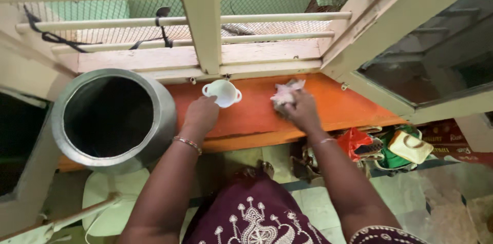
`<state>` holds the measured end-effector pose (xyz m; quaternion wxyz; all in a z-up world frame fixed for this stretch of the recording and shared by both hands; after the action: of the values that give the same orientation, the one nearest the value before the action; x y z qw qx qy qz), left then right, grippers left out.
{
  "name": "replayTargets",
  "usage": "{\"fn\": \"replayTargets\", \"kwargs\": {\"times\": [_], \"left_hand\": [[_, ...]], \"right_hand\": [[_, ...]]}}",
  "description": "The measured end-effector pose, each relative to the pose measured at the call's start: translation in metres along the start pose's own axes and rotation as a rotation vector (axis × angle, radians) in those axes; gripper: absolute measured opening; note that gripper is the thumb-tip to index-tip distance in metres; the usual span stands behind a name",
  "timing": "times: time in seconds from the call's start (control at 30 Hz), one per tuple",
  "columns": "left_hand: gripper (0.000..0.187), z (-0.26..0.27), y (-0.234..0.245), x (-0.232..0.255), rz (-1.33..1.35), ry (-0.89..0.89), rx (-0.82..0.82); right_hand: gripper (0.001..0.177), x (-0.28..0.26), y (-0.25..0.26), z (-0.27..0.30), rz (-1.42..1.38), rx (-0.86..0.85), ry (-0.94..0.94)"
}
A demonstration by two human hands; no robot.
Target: The person wipes a metal window grille with a cloth. They repeatedly dip the cloth into a metal pot of water and continue wiping the vertical and horizontal bars of the grille.
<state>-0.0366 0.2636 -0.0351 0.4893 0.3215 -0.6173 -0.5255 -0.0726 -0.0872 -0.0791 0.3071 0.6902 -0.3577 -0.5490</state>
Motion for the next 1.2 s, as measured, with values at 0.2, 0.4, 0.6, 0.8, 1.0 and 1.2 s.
{"fn": "replayTargets", "kwargs": {"times": [0.2,0.4,0.6,0.8,1.0,1.2], "left_hand": [[0.016,0.018,0.042,0.0,-0.236,0.029,-0.155],[0.013,0.008,0.043,0.021,-0.089,-0.048,0.145],[0.021,-0.02,0.028,0.056,-0.098,-0.173,0.173],[0.01,-0.056,0.016,0.1,-0.121,-0.246,0.343],[0.019,-0.085,-0.007,0.131,-0.019,-0.21,0.36],[0.026,-0.104,-0.025,0.15,-0.035,-0.182,0.129]], "right_hand": [[0.067,-0.089,-0.063,-0.009,0.18,0.049,0.186],[0.044,-0.129,-0.1,0.064,-0.063,-0.303,0.275],[0.063,-0.109,-0.048,0.043,-1.327,-0.371,-0.415],[0.027,-0.039,0.022,-0.034,-0.156,0.26,0.135],[0.041,-0.076,-0.055,-0.035,0.088,-0.014,0.352],[0.039,0.011,0.007,-0.036,0.102,0.043,0.261]]}}
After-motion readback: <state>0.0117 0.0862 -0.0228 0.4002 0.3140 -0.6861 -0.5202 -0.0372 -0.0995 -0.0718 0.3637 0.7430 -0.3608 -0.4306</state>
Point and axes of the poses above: each hand's wrist, its own z-axis away from the middle knuckle, its own y-axis out of the back of the hand, x = y × z, the point moved 3 cm from there along -z, towards the middle knuckle, and after that the axes turned 5 degrees about -z, right-handed, at the moved point
